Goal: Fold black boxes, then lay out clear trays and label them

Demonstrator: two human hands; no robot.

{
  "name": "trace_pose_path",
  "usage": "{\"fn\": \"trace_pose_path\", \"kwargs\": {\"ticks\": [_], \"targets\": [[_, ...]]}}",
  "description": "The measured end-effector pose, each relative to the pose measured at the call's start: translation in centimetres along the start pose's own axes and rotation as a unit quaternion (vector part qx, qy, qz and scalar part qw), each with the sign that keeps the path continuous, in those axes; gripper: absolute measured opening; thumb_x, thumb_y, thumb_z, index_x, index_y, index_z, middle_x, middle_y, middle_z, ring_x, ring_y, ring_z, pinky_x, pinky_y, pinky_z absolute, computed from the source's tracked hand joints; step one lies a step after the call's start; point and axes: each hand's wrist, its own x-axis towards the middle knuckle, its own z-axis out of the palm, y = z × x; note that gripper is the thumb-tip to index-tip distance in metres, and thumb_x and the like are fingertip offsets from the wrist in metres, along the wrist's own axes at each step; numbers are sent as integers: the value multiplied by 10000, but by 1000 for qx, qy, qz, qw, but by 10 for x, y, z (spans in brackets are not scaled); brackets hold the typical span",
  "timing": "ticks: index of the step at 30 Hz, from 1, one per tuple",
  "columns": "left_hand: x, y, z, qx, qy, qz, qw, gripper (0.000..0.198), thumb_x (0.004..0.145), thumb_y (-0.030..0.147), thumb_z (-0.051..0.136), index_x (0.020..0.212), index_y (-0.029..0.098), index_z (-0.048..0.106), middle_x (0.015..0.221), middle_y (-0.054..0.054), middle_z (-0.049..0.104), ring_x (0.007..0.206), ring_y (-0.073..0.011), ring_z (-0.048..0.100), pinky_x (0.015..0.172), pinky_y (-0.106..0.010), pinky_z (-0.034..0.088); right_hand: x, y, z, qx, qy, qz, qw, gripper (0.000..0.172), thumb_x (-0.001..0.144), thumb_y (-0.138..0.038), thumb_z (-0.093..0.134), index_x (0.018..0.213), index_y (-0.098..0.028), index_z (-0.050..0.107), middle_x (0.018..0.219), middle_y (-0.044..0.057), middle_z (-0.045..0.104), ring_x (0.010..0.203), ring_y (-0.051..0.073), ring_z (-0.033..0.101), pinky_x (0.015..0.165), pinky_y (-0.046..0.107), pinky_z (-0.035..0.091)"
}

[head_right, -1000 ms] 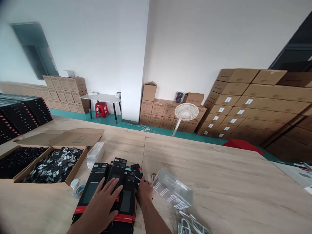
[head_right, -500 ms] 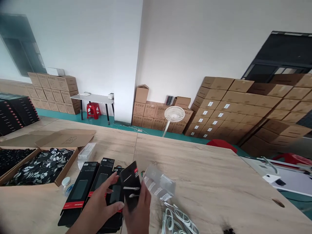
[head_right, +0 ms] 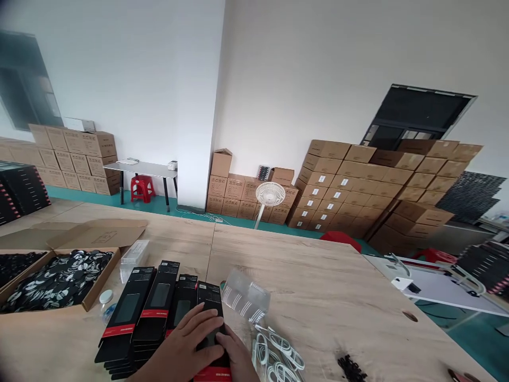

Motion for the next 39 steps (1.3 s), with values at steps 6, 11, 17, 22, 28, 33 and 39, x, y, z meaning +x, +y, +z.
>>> {"fn": "trace_pose_path", "kwargs": {"ticks": [6, 11, 17, 22, 28, 33, 39], "targets": [[-59, -24, 5, 87, 77, -211, 971, 824, 709, 111, 558, 1472, 280, 295, 1584, -88, 272, 1443, -342, 252, 1091, -611, 368, 57, 20, 40, -138, 30, -51, 989, 474, 775, -477, 563, 1131, -175, 647, 1006, 77, 717, 949, 250, 654, 851, 351, 510], [-95, -53, 20, 113, -6, -275, 955, 772, 742, 80, 504, 1433, 384, 344, 1569, 19, 311, 1437, -297, 286, 1129, -620, 288, 94, 49, 70, -348, 61, -77, 932, 416, 786, -477, 528, 1012, -171, 696, 970, 99, 710, 1001, 290, 628, 889, 380, 472], [-93, -65, 32, 3, -187, -259, 948, 742, 706, 89, 533, 1376, 393, 439, 1517, 1, 402, 1420, -339, 295, 1097, -743, 165, 98, 35, 30, -491, 119, -78, 860, 473, 790, -361, 560, 1212, -156, 612, 1241, 165, 587, 1202, 334, 505, 1024, 437, 363], [-89, -63, 29, -12, -213, -268, 940, 713, 702, 116, 548, 1356, 386, 468, 1519, -7, 395, 1423, -341, 286, 1098, -727, 201, 120, -5, -68, -700, 219, -35, 679, 888, 627, -64, 636, 1449, -200, 329, 1561, 190, 155, 1432, 390, 81, 1062, 616, 213], [-97, -63, 50, 85, -120, -281, 948, 674, 644, 88, 589, 1249, 385, 567, 1452, 14, 506, 1379, -329, 391, 1119, -692, 226, 153, -19, -138, -752, 117, -1, 649, 765, 640, -13, 576, 1364, -221, 438, 1330, 172, 488, 1265, 335, 433, 970, 452, 395], [-106, -67, 57, 98, -115, -234, 960, 693, 693, 118, 589, 1314, 414, 501, 1446, 16, 516, 1351, -322, 431, 1087, -660, 326, 166, -3, -124, -737, -17, -57, 674, 824, 558, -30, 636, 1335, -250, 467, 1348, 86, 492, 1277, 265, 409, 1014, 333, 367], [-106, -58, 52, 118, -69, -252, 958, 690, 702, 56, 558, 1292, 410, 510, 1429, 33, 535, 1359, -283, 423, 1112, -651, 295, 162, 16, -103, -712, -53, -88, 695, 835, 571, -56, 620, 1365, -232, 427, 1361, 107, 467, 1295, 281, 374, 1029, 355, 367]]}}
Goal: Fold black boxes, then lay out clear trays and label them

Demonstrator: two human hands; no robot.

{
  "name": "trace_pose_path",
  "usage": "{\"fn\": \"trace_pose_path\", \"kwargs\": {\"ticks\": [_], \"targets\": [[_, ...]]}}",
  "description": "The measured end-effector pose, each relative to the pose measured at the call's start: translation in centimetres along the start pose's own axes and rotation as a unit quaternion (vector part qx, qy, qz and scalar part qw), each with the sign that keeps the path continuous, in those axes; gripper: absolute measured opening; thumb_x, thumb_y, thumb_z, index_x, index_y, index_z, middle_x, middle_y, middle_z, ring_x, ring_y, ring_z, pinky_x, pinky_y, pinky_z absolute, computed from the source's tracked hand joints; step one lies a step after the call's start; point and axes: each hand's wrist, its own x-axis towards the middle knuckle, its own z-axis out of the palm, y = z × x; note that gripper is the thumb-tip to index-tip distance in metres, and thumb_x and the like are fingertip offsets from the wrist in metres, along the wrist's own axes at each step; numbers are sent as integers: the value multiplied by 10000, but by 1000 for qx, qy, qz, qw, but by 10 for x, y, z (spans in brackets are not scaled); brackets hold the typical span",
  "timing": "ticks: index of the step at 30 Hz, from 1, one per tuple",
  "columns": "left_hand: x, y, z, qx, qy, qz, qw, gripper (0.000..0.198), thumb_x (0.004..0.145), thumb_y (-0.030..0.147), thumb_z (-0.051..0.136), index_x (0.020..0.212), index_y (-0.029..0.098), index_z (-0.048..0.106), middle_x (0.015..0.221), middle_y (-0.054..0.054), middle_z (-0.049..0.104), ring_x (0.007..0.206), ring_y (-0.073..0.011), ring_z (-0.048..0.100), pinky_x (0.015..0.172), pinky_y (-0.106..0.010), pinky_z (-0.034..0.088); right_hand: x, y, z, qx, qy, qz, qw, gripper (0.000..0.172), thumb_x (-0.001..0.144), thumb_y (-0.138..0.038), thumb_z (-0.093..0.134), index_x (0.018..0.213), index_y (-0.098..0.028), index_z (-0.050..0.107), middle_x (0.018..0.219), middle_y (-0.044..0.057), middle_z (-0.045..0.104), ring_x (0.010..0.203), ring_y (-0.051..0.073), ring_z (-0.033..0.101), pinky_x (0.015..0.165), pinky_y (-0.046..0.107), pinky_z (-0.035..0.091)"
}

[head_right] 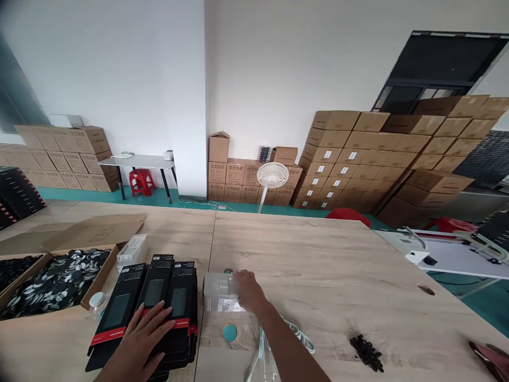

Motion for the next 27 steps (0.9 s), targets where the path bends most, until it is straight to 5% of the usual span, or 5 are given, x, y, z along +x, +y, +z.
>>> {"fn": "trace_pose_path", "kwargs": {"ticks": [7, 19, 22, 27], "targets": [[-2, 0, -1, -5, 40, 19, 999, 652, 699, 43, 561, 1261, 371, 543, 1399, 18, 567, 1350, -258, 437, 1157, -592, 247, -18, 15, -6, 49, -6, 20, 999, 878, 516, -103, 635, 1358, -248, 428, 1353, 83, 483, 1241, 259, 456, 1005, 326, 414], [1, 3, -8, -27, -12, -9, 1000, 629, 736, 74, 550, 1272, 402, 535, 1433, 33, 532, 1377, -273, 404, 1136, -635, 260, -15, -1, 12, 91, -8, 6, 996, 914, 513, -99, 666, 1379, -262, 423, 1359, 83, 495, 1254, 258, 464, 1025, 337, 405], [3, 3, -12, -32, -34, -3, 999, 622, 763, 100, 539, 1296, 418, 502, 1443, 38, 520, 1375, -273, 409, 1112, -658, 291, -15, -10, 12, 80, -22, -5, 997, 924, 553, -111, 663, 1420, -250, 375, 1451, 101, 401, 1328, 257, 393, 1008, 323, 414], [3, 6, -14, -23, -6, -14, 1000, 621, 772, 88, 525, 1309, 399, 497, 1442, 24, 523, 1377, -254, 407, 1117, -626, 310, -12, -26, 9, 31, -30, -10, 999, 1009, 540, -115, 702, 1460, -255, 314, 1585, 118, 152, 1461, 294, 74, 1073, 410, 334]]}}
